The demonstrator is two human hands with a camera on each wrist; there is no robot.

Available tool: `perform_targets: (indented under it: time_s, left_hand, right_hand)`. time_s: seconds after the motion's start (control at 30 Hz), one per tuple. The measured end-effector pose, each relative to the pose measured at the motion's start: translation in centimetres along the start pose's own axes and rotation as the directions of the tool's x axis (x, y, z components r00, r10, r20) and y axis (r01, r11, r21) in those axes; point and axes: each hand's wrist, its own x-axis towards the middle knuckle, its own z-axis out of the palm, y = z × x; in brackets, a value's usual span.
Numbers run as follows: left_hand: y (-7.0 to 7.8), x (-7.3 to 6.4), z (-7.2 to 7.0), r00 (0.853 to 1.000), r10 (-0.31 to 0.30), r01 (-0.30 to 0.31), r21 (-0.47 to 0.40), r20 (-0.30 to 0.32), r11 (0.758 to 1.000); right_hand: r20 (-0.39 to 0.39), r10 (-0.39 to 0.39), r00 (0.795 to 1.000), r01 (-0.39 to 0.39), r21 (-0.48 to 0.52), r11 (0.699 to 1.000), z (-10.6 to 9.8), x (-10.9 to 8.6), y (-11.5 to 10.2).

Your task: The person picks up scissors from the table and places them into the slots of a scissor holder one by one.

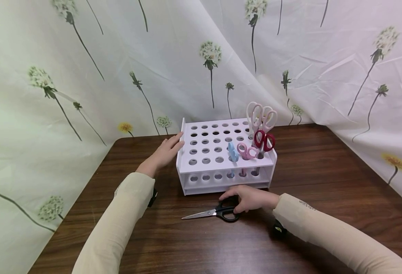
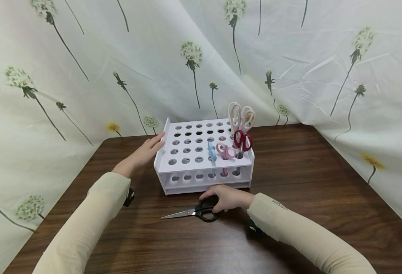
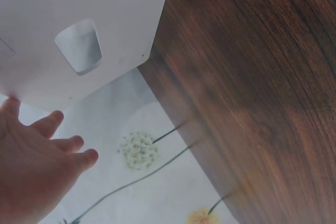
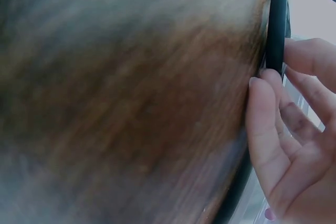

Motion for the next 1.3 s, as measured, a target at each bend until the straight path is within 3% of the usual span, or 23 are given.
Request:
perform_targets:
  time_s: [0.27,0.8,0.93,1.1,1.3]
  left_hand:
    - [-0.1,0.1,0.0,1.000,0.001,-0.001,-0.002,0.000,1.000]
    - [-0.2,0.2,0.1,1.000,-0.012,0.012,-0.002,0.007,1.000]
    - [-0.3,0.2,0.2,1.000,-0.016,0.016,-0.005,0.006,1.000]
    - [-0.3,0.3,0.2,1.000,-0.020,0.020,0.000,0.004,1.000]
    - [-0.4,0.4,0.2,1.000,-0.017,0.017,-0.005,0.008,1.000]
  right_hand:
    - [0.043,0.003,0.999,-0.003,-0.006,1.000,-0.3,0.0,0.2]
    - [0.043,0.028,0.999,-0.034,0.164,0.986,-0.6,-0.1,0.4]
    - [0.076,0.024,0.997,-0.043,0.267,0.963,-0.7,-0.2,0.5]
    - [0.108,0.024,0.994,-0.068,0.425,0.903,-0.9,-0.3,0.5]
    - [0.114,0.031,0.993,-0.086,0.517,0.852,-1.2,-0.4,0.5]
